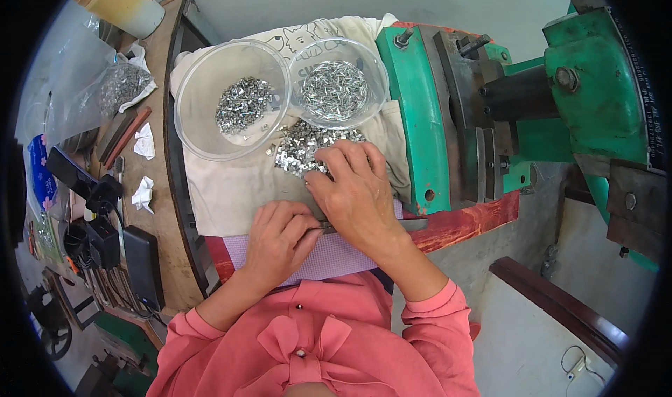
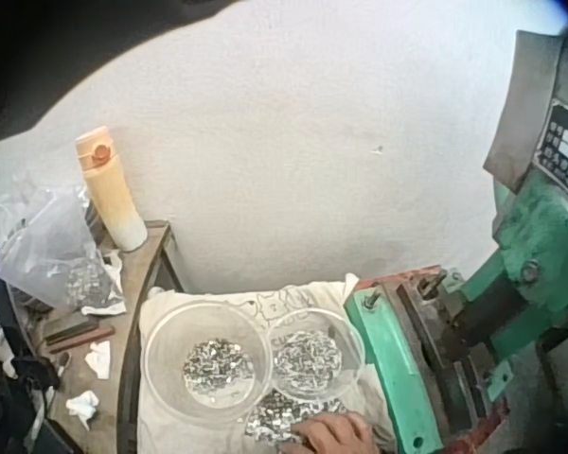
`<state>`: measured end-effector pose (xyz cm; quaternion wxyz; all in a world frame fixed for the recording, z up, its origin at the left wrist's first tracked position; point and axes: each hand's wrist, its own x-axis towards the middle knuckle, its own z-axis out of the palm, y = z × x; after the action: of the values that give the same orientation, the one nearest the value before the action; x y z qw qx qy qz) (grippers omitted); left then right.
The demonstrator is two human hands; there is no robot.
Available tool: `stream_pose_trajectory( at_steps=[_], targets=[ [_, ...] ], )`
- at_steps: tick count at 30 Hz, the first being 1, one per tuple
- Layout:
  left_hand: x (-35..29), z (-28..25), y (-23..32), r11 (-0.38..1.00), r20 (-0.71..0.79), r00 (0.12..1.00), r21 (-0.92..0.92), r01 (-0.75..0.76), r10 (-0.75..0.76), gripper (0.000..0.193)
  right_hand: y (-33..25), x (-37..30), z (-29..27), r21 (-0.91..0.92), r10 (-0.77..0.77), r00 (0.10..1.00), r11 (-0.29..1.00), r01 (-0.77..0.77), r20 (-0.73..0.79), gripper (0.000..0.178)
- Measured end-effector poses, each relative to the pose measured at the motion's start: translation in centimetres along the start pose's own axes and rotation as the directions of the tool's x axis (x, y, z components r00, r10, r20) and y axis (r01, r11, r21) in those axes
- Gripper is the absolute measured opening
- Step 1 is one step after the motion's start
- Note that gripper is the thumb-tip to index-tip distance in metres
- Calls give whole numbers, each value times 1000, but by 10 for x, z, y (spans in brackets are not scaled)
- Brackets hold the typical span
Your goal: The person places small silver metal pieces into a long metal strip with slots, then inserts the strip into a green press machine to secure the pieces. The person repeats this process, occasionally wiping the strip with a tissue.
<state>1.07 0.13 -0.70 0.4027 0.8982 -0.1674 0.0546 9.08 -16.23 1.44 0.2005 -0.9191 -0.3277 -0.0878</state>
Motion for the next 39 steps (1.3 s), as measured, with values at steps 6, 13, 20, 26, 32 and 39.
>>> stream_pose_trajectory(
  at_steps=[6, 13, 20, 26, 32, 39],
  targets=[
    [-14, -15, -4, 996, -47, 995, -13, 85, -86, 32, -1, 0, 0, 40, -42, 999, 998, 43, -18, 11],
    [-24, -22, -9, 997, -36, 997, 27, 73, -72, 34, -2, -8, -18, 142, 14, 998, 990, -5, -68, 17],
    [-17, -21, -5, 992, 4, 995, 82, 98, -98, 36, -10, -55, -26, 115, 63, 998, 992, -58, -33, 19],
    [-16, -23, -6, 993, 40, 998, 114, 39, -44, 34, -11, -61, -28, 102, 79, 995, 991, -84, 53, 21],
    [-25, -29, -10, 991, 26, 998, 118, 59, -62, 34, -1, -34, -25, 128, 52, 998, 991, -49, -21, 20],
    [-21, -25, -2, 994, -2, 996, 54, 91, -91, 34, -1, -5, 2, 119, 38, 999, 992, -35, -28, 17]
  ],
)
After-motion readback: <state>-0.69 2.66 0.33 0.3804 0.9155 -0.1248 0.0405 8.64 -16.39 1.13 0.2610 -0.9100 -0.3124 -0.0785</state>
